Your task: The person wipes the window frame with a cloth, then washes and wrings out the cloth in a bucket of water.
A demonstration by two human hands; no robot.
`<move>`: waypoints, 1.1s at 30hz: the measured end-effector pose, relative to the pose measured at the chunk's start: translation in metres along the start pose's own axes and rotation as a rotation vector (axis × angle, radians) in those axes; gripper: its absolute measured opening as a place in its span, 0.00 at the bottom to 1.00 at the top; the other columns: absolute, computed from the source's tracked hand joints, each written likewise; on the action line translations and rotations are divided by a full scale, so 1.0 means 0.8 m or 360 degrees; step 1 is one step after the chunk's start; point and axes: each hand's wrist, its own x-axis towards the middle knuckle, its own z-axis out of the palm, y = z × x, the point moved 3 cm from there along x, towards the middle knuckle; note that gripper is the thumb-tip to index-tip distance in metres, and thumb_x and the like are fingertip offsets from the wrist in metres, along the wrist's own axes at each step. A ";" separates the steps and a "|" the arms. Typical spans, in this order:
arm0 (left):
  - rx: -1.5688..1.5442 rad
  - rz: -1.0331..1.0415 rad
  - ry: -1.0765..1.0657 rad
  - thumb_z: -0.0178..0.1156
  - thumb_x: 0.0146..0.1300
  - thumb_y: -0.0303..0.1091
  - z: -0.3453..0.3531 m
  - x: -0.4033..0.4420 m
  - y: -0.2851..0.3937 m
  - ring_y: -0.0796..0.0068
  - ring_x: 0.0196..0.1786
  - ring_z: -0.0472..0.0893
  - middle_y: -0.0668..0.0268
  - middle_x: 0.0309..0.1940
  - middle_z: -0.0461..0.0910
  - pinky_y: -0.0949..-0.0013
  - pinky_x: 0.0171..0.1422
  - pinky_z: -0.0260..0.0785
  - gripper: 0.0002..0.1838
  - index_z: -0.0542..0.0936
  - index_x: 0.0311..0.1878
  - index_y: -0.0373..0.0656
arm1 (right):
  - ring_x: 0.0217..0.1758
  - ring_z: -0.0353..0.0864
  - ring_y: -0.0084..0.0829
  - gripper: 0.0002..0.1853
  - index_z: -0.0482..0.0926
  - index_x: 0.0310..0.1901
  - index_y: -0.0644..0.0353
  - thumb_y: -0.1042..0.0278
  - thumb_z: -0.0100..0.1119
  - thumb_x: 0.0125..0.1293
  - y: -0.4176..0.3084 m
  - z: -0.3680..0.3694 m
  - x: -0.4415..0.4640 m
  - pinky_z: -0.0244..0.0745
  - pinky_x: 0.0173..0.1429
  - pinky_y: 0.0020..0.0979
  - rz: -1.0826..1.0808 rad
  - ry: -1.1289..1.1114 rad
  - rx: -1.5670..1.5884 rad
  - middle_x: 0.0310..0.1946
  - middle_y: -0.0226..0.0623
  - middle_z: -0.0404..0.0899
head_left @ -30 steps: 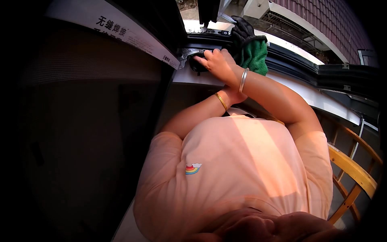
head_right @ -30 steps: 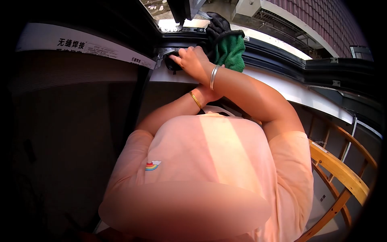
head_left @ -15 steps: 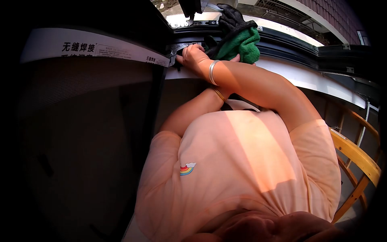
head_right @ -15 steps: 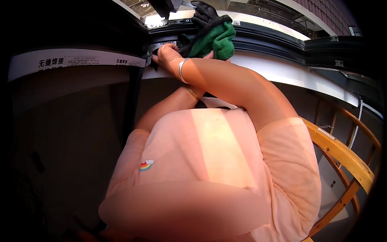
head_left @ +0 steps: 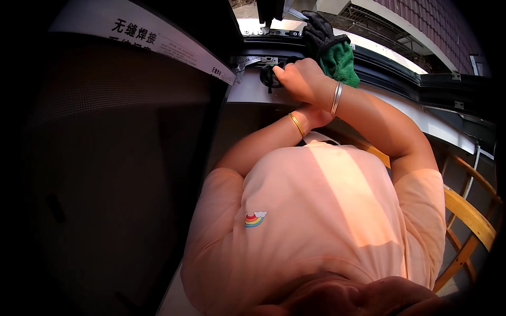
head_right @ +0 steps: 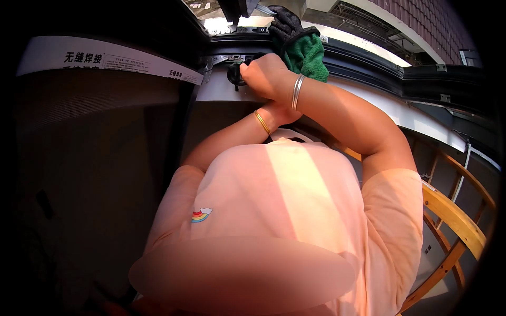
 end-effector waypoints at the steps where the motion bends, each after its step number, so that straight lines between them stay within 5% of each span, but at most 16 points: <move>1: -0.0143 0.0054 -0.0051 0.46 0.79 0.45 0.005 0.005 0.019 0.73 0.56 0.75 0.68 0.53 0.77 0.64 0.67 0.67 0.14 0.72 0.54 0.47 | 0.33 0.87 0.40 0.12 0.78 0.46 0.56 0.68 0.59 0.60 0.009 -0.004 -0.005 0.80 0.33 0.38 0.0049 0.0007 0.0027 0.31 0.39 0.85; 3: -0.1561 -0.0514 0.0150 0.49 0.77 0.40 0.020 -0.004 0.069 0.72 0.60 0.75 0.66 0.54 0.77 0.64 0.68 0.68 0.13 0.72 0.57 0.46 | 0.35 0.87 0.43 0.07 0.81 0.38 0.58 0.69 0.58 0.59 0.025 -0.018 -0.013 0.80 0.34 0.40 0.0183 -0.0031 0.0085 0.32 0.41 0.85; 6: -0.1514 -0.0589 0.0147 0.51 0.76 0.39 0.028 0.001 0.089 0.71 0.62 0.75 0.66 0.56 0.77 0.62 0.69 0.68 0.13 0.73 0.58 0.45 | 0.43 0.86 0.40 0.14 0.80 0.48 0.56 0.66 0.60 0.59 0.035 -0.023 -0.005 0.80 0.41 0.40 0.0091 0.0364 0.0339 0.39 0.40 0.83; 8: -0.0504 0.0043 -0.0133 0.52 0.76 0.38 0.015 0.005 0.052 0.71 0.61 0.76 0.66 0.56 0.77 0.63 0.67 0.69 0.13 0.73 0.58 0.45 | 0.47 0.82 0.38 0.20 0.77 0.55 0.53 0.67 0.61 0.59 0.014 -0.041 0.014 0.79 0.44 0.39 -0.0165 0.0746 0.0361 0.42 0.39 0.78; 10: 0.0907 0.0328 -0.0231 0.51 0.76 0.39 0.012 0.002 0.070 0.73 0.60 0.76 0.66 0.55 0.78 0.64 0.65 0.69 0.12 0.74 0.56 0.45 | 0.47 0.81 0.38 0.24 0.76 0.61 0.48 0.68 0.59 0.61 0.003 -0.023 0.035 0.79 0.44 0.38 -0.0118 0.0549 0.0107 0.42 0.36 0.78; 11: 0.0913 0.0326 -0.0243 0.51 0.76 0.39 0.013 0.005 0.078 0.73 0.60 0.76 0.66 0.55 0.78 0.64 0.65 0.69 0.12 0.74 0.56 0.45 | 0.46 0.82 0.38 0.23 0.77 0.60 0.46 0.69 0.59 0.61 0.007 -0.017 0.036 0.79 0.44 0.38 -0.0079 0.0504 0.0218 0.42 0.36 0.78; 14: -0.1510 -0.0665 0.0130 0.52 0.75 0.38 0.016 0.005 0.072 0.73 0.58 0.76 0.66 0.52 0.79 0.64 0.64 0.69 0.10 0.75 0.53 0.45 | 0.44 0.84 0.39 0.20 0.79 0.58 0.42 0.68 0.58 0.63 0.031 -0.005 0.025 0.80 0.44 0.38 -0.0057 0.0618 0.0398 0.40 0.35 0.80; 18: -0.1686 -0.0499 -0.0104 0.51 0.76 0.39 0.010 0.007 0.068 0.73 0.58 0.75 0.66 0.54 0.77 0.64 0.66 0.68 0.11 0.74 0.55 0.46 | 0.48 0.84 0.43 0.19 0.81 0.55 0.48 0.68 0.62 0.60 0.025 -0.009 0.042 0.80 0.48 0.42 0.0069 0.0428 0.0694 0.43 0.38 0.81; 19: -0.1160 -0.0217 -0.0265 0.49 0.77 0.38 0.001 0.017 0.026 0.73 0.57 0.75 0.66 0.54 0.77 0.65 0.67 0.66 0.10 0.74 0.54 0.45 | 0.48 0.84 0.45 0.18 0.81 0.53 0.51 0.68 0.63 0.59 0.021 -0.007 0.059 0.79 0.49 0.44 0.0110 0.0346 0.0675 0.44 0.39 0.82; 23: -0.0633 -0.0117 -0.0251 0.47 0.78 0.37 -0.008 0.028 -0.002 0.73 0.56 0.74 0.66 0.53 0.77 0.67 0.66 0.66 0.10 0.74 0.53 0.44 | 0.50 0.82 0.41 0.21 0.79 0.55 0.49 0.70 0.62 0.58 0.012 -0.016 0.063 0.78 0.49 0.39 0.0172 0.0330 0.0756 0.44 0.35 0.80; 25: -0.2082 -0.0525 -0.0523 0.47 0.78 0.41 -0.004 0.025 0.005 0.73 0.56 0.75 0.66 0.53 0.78 0.68 0.66 0.66 0.12 0.75 0.53 0.45 | 0.49 0.83 0.42 0.19 0.80 0.54 0.49 0.69 0.61 0.59 0.013 -0.013 0.049 0.79 0.48 0.41 0.0165 0.0382 0.0726 0.44 0.36 0.81; 26: -0.2083 -0.0524 -0.0523 0.47 0.78 0.41 -0.004 0.021 0.008 0.73 0.56 0.75 0.66 0.53 0.78 0.68 0.66 0.66 0.12 0.75 0.53 0.45 | 0.47 0.85 0.42 0.17 0.82 0.52 0.49 0.68 0.60 0.61 0.017 -0.012 0.039 0.79 0.47 0.43 0.0158 0.0433 0.0697 0.44 0.36 0.82; 28: 0.0800 -0.0024 -0.0352 0.49 0.78 0.46 0.000 0.015 0.063 0.74 0.55 0.76 0.67 0.51 0.80 0.67 0.65 0.67 0.14 0.76 0.52 0.47 | 0.46 0.85 0.40 0.16 0.82 0.52 0.45 0.70 0.58 0.62 0.030 -0.002 0.020 0.80 0.47 0.40 0.0114 0.0537 0.0592 0.44 0.35 0.82; 29: 0.0804 -0.0014 -0.0343 0.49 0.78 0.46 0.005 0.017 0.070 0.74 0.55 0.76 0.67 0.51 0.80 0.67 0.65 0.67 0.14 0.76 0.52 0.47 | 0.46 0.85 0.40 0.16 0.82 0.51 0.46 0.71 0.58 0.62 0.036 -0.006 0.010 0.80 0.47 0.40 0.0169 0.0414 0.0529 0.44 0.34 0.82; 31: -0.1510 -0.0678 -0.0048 0.53 0.75 0.47 0.015 0.019 0.059 0.73 0.52 0.78 0.69 0.49 0.81 0.63 0.63 0.69 0.14 0.77 0.51 0.49 | 0.46 0.85 0.40 0.16 0.82 0.51 0.47 0.71 0.58 0.61 0.047 -0.010 -0.002 0.80 0.46 0.40 0.0236 0.0234 0.0395 0.43 0.34 0.81; 33: -0.1576 -0.0675 -0.0011 0.54 0.74 0.46 0.013 0.020 0.056 0.73 0.51 0.79 0.69 0.48 0.82 0.61 0.62 0.70 0.13 0.77 0.51 0.49 | 0.46 0.84 0.40 0.13 0.82 0.46 0.53 0.71 0.59 0.60 0.052 -0.008 -0.004 0.80 0.45 0.40 0.0153 0.0260 0.0353 0.42 0.36 0.80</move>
